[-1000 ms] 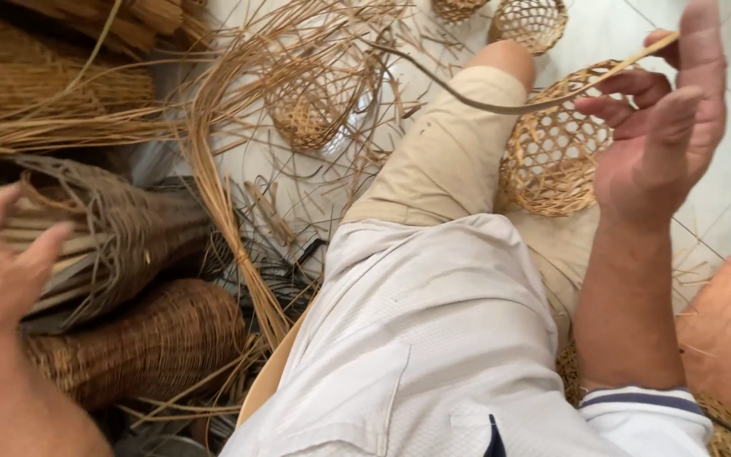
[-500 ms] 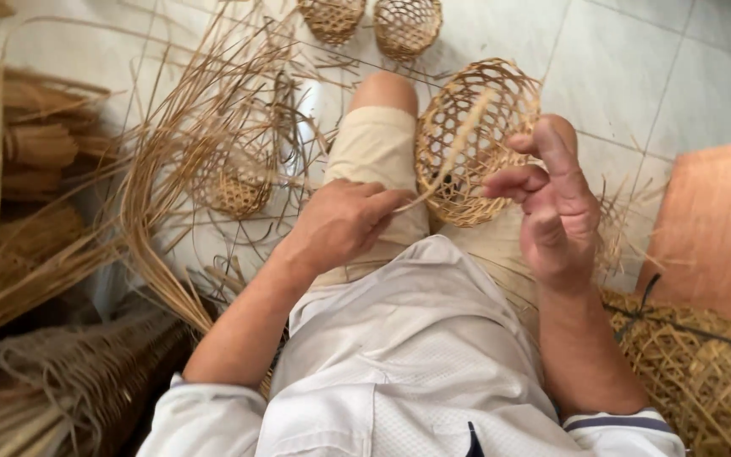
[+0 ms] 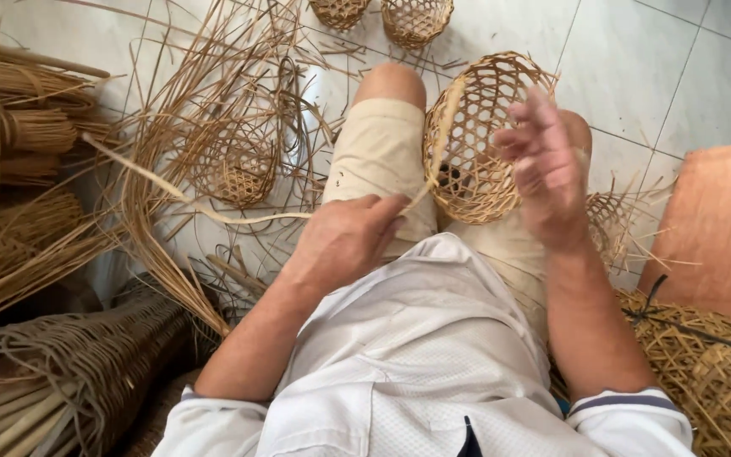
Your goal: Weaving a basket by trimming and interlacing thin wooden strips.
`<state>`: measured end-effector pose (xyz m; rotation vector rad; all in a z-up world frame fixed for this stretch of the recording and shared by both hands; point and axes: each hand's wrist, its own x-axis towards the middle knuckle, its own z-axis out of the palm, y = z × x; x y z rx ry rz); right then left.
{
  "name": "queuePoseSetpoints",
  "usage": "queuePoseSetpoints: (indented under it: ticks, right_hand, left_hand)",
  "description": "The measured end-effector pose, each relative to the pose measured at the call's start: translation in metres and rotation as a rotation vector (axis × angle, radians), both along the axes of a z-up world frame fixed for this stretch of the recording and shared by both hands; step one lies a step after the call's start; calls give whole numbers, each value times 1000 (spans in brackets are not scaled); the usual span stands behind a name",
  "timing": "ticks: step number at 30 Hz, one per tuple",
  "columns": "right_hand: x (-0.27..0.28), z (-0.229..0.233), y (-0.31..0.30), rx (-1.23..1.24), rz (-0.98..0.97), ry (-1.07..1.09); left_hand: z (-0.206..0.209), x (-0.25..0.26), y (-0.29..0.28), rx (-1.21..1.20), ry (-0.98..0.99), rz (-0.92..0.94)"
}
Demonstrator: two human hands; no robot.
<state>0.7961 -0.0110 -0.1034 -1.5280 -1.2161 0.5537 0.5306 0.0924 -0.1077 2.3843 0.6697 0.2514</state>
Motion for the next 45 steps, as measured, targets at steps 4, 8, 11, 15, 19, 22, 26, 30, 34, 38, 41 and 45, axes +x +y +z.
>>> queuePoseSetpoints:
  ticks: [4, 8, 11, 15, 19, 22, 26, 30, 34, 38, 41, 45]
  right_hand:
    - [-20, 17, 0, 197, -43, -582]
    - [-15, 43, -20, -37, 206, -969]
    - [-5, 58, -28, -200, 352, -1289]
    - [5, 58, -39, -271, 272, -1259]
    - [15, 11, -19, -123, -23, -766]
    - [-28, -2, -6, -36, -99, -254]
    - [0, 6, -28, -216, 62, -442]
    - [7, 22, -40, -291, 98, -522]
    - [-23, 2, -31, -137, 27, -246]
    - [-88, -9, -24, -109, -3, 346]
    - [-69, 5, -21, -94, -41, 607]
    - [-76, -18, -30, -98, -96, 527]
  left_hand:
    - [12, 9, 3, 35, 20, -144]
    - [37, 13, 6, 145, 39, -224]
    - [44, 22, -2, 315, 101, -261]
    - [31, 46, -7, 339, -13, -84]
    - [0, 91, 3, 422, -107, 163]
    - [-6, 106, 19, 467, -124, 164]
    - [14, 63, 32, 569, 18, -82]
    - [28, 27, 54, 582, 41, -148]
    - [2, 20, 65, 619, -72, 128]
    - [-15, 47, 64, 566, -185, 365]
    - [-7, 52, 62, 516, -184, 360]
    - [-3, 50, 59, 552, -180, 335]
